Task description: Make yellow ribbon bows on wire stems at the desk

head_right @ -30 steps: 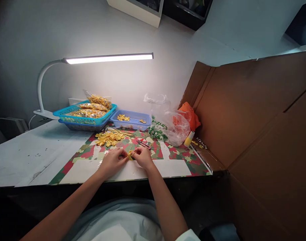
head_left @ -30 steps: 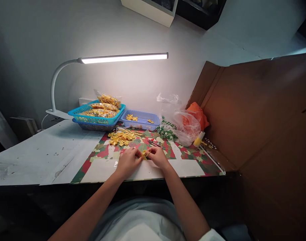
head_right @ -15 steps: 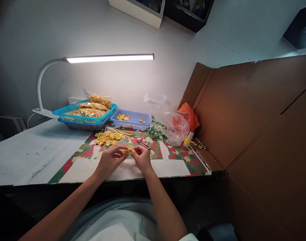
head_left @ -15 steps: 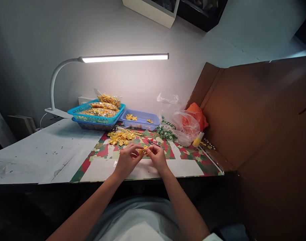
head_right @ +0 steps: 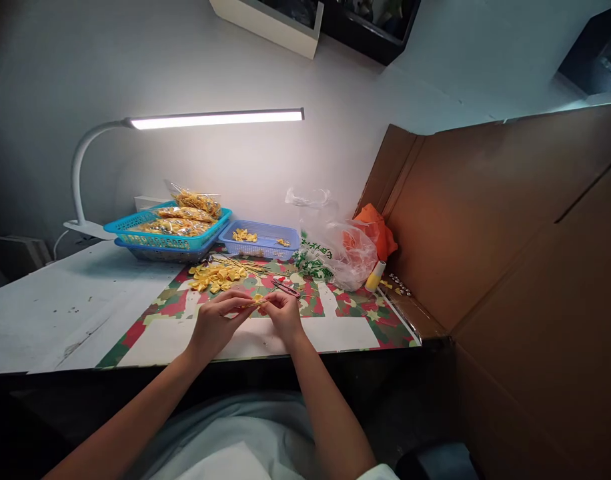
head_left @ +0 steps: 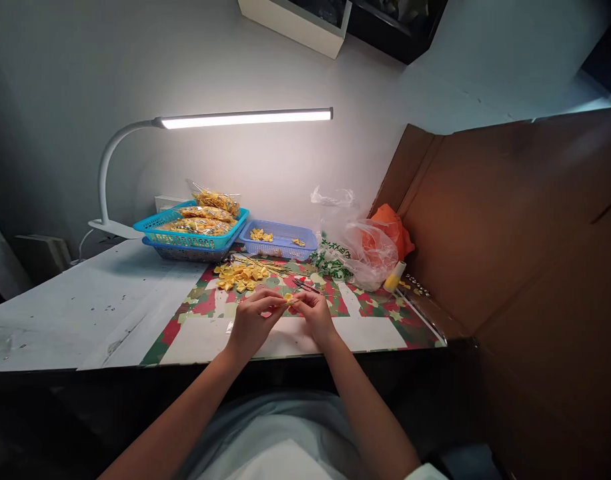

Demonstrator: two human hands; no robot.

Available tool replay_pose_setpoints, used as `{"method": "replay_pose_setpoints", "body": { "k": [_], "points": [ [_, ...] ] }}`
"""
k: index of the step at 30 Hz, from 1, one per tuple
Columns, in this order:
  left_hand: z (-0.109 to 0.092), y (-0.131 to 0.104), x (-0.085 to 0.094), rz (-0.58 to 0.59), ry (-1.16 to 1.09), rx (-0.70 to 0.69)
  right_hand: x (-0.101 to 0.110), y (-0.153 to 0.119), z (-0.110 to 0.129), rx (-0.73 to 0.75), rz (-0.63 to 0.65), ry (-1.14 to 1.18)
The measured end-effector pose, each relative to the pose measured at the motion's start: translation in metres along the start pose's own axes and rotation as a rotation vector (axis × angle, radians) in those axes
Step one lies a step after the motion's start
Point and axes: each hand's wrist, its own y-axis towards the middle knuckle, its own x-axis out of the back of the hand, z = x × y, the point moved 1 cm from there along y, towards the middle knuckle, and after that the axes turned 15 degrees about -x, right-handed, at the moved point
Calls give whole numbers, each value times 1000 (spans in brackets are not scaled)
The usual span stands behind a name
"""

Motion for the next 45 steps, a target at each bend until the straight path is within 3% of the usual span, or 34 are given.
{"method": "replay_pose_setpoints", "body": {
  "k": [5, 11, 16, 28, 34, 45],
  "points": [
    [0, 0, 0, 7, -61, 83, 0, -3, 2, 30, 3, -14],
    [6, -4, 0, -24, -295, 556, 0, -6, 2, 180, -68, -89],
    [6, -3, -2, 18, -535, 770, 0, -10, 3, 267, -115, -170],
    [2, -2, -1, -8, -367, 531, -2, -12, 2, 355, -85, -270],
    [2, -3, 0, 27, -359, 532, -2, -14, 4, 364, -111, -317],
    [6, -2, 0, -22, -421, 608, -6, -18, 5, 437, -128, -435]
  ]
}}
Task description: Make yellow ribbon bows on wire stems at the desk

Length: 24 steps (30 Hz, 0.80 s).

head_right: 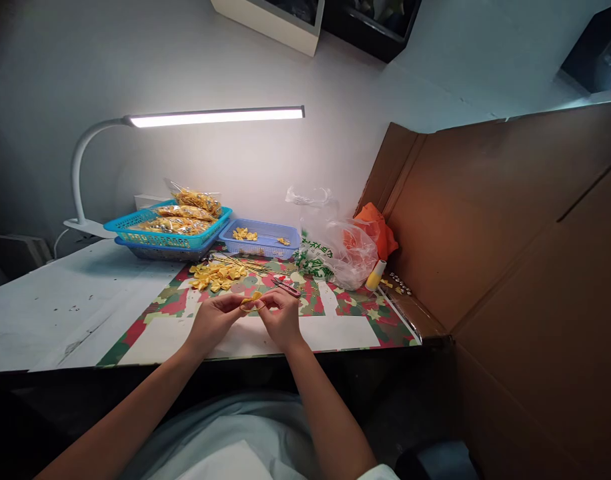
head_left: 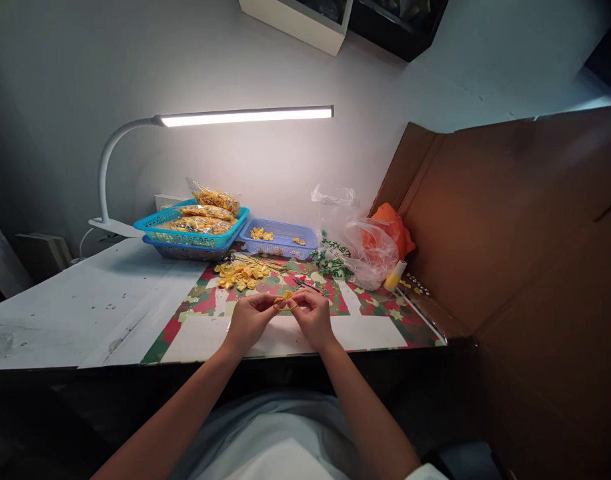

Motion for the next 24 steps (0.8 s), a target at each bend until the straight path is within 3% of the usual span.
{"method": "replay_pose_setpoints", "body": {
  "k": [2, 7, 12, 18, 24],
  "points": [
    [0, 0, 1, -1, -2, 18, 0, -1, 2, 29, -20, -36],
    [2, -1, 2, -31, 63, -6, 0, -10, 5, 63, -224, -163],
    [1, -4, 1, -17, 194, -82, -7, -19, 5, -4, -148, -277],
    [-4, -6, -2, 57, 349, -113, -8, 1, 15, -155, -106, -584],
    [-5, -6, -3, 93, 426, -171, 2, 21, 13, -251, 112, -435]
  ]
}}
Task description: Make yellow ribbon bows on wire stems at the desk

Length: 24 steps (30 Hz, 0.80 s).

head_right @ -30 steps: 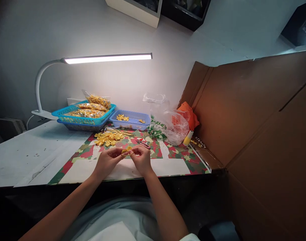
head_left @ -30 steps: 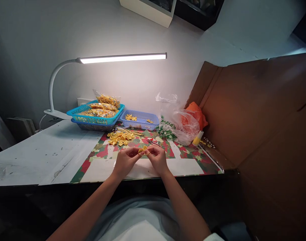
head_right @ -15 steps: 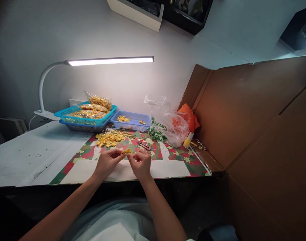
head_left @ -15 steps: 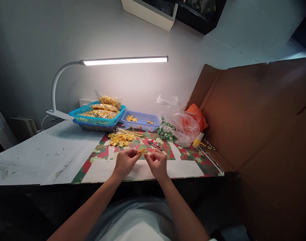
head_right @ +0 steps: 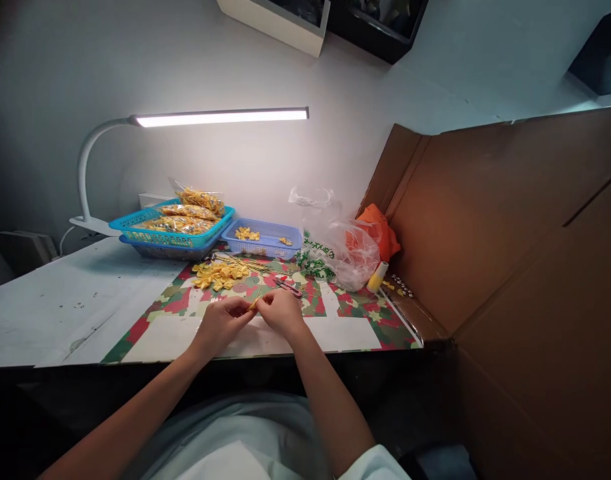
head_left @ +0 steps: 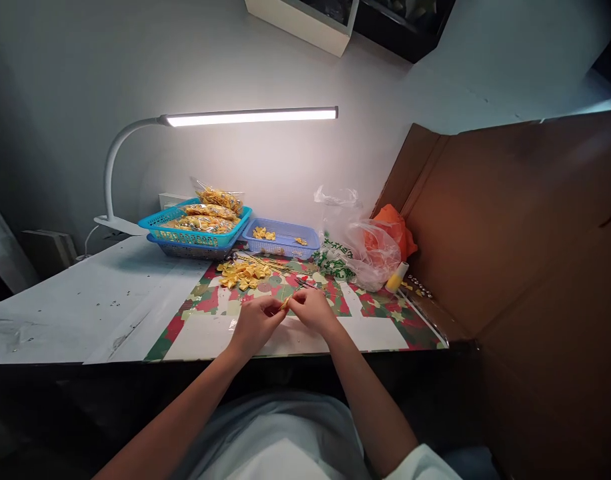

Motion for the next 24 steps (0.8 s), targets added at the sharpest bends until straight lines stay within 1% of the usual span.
{"method": "replay_pose_setpoints", "body": {
  "k": [2, 4, 9, 12, 14, 17, 20, 22, 24],
  "points": [
    [0, 0, 0, 23, 10, -6, 1, 3, -3, 5, 22, 45],
    [0, 1, -1, 39, 9, -9, 1, 3, -3, 0, 7, 29],
    [-3, 3, 1, 26, 26, -6, -4, -3, 3, 6, -112, -73],
    [-4, 3, 2, 19, 20, 9, -6, -5, 6, 3, -138, -7],
    [-4, 4, 3, 8, -27, 48, -7, -6, 5, -12, -79, 106],
    [-2, 4, 4, -23, -164, 132, -4, -7, 3, -31, 87, 237],
    [1, 5, 4, -33, -290, 196, 1, -12, 0, -23, 171, 242],
    [2, 5, 4, -59, -322, 225, 6, -17, -1, -13, 228, 235],
    [4, 5, 5, -98, -344, 249, 13, -26, -1, 13, 315, 252]
  ]
}}
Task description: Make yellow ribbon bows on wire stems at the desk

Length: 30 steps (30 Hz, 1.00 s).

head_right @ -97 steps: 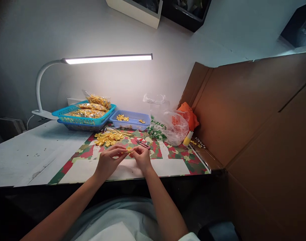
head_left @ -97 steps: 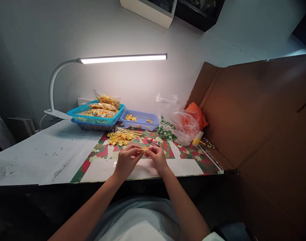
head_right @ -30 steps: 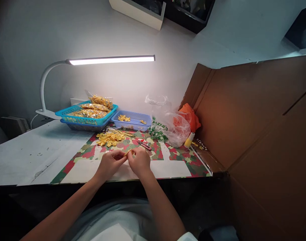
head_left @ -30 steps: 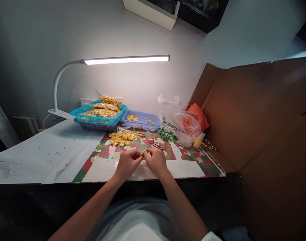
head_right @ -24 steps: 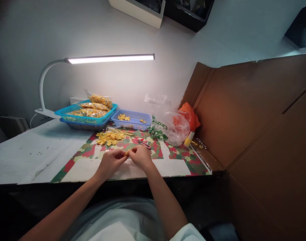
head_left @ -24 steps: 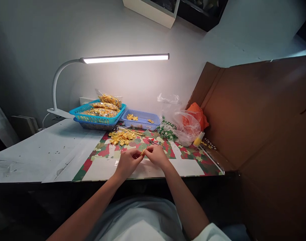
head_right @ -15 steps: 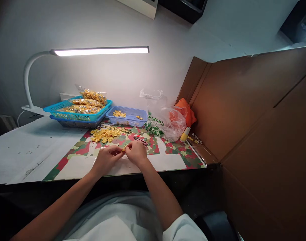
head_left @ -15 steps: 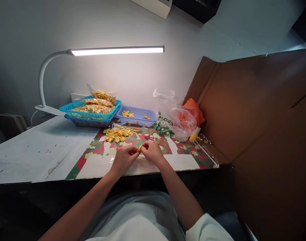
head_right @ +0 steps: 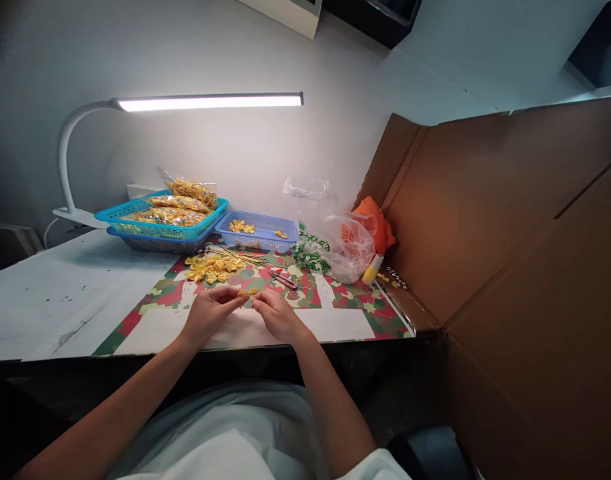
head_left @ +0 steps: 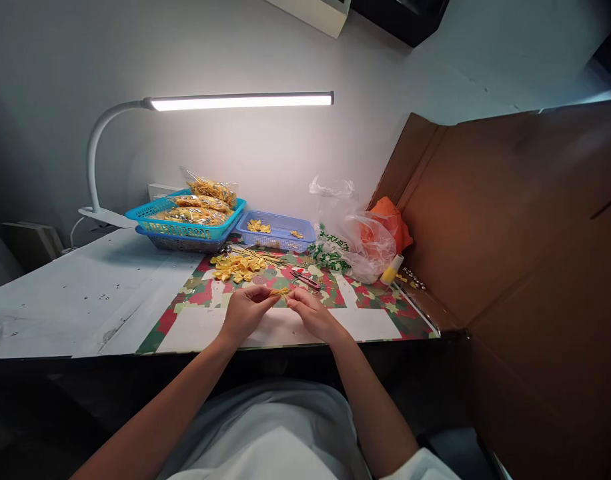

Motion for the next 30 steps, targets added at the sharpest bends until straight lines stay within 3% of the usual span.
{"method": "replay_pose_setpoints", "body": {
  "k": [4, 9, 17, 25, 30],
  "points": [
    [3, 1, 1, -49, -50, 23, 9, -30, 5, 139, 72, 36],
    [5, 0, -1, -39, -80, 41, 13, -55, 5, 241, -44, -15],
    [2, -1, 0, -27, -117, 36, 2, -39, -9, 312, -99, 173],
    [-1, 1, 0, -61, -249, 182, -7, -28, -19, 85, -96, -48],
    [3, 2, 1, -94, -247, 227, -4, -35, -18, 174, -154, 72]
  ]
}}
